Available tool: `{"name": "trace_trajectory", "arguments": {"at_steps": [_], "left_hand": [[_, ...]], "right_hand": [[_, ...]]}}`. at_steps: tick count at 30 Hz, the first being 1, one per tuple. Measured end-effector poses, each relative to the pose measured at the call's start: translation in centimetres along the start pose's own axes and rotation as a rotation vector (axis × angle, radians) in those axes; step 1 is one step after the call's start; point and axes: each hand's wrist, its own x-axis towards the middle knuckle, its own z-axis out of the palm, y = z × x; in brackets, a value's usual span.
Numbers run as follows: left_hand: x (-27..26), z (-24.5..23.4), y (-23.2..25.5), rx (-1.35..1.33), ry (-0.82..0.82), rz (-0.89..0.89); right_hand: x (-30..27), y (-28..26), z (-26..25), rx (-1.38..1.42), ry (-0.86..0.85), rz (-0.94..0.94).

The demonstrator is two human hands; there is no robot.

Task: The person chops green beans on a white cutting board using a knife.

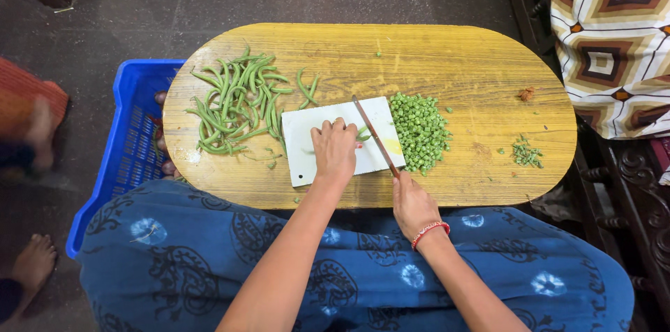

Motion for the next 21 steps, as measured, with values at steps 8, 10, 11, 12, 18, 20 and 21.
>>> {"name": "trace_trajectory", "arguments": {"at_steps": [8, 10, 11, 12, 18, 20, 21], "left_hand": [[-0.3, 0.8, -0.4, -0.129, 0.029, -0.035], [-0.3, 1.2, -0.5, -0.164, 0.051, -0.052], [-0.4, 1.4, -0.5, -0.198, 0.073, -0.071], [-0.4, 1.6, -0.4, -0.199, 0.072, -0.068], [-0.4, 1.7, 0.1, -0.210, 0.127, -0.119], [-0.5, 1.8, 0.2, -0.215, 0.124, -0.136], [-0.5, 1.8, 0.3, -0.214, 0.122, -0.137]], "right_hand": [[0.2, -0.5, -0.1, 0.003, -0.022, 0.025], [0.1, -0.6, 0.0, 0.005, -0.027, 0.023], [0.0, -0.6, 0.1, 0.006, -0.026, 0.026], [0.0, -0.7, 0.2, 0.013, -0.015, 0.023], [0.2, -0.7, 0.9, 0.016, -0.023, 0.029], [0.3, -0.7, 1.4, 0.005, -0.046, 0.038], [0.3, -0.8, 1.6, 0.022, -0.053, 0.044]]}}
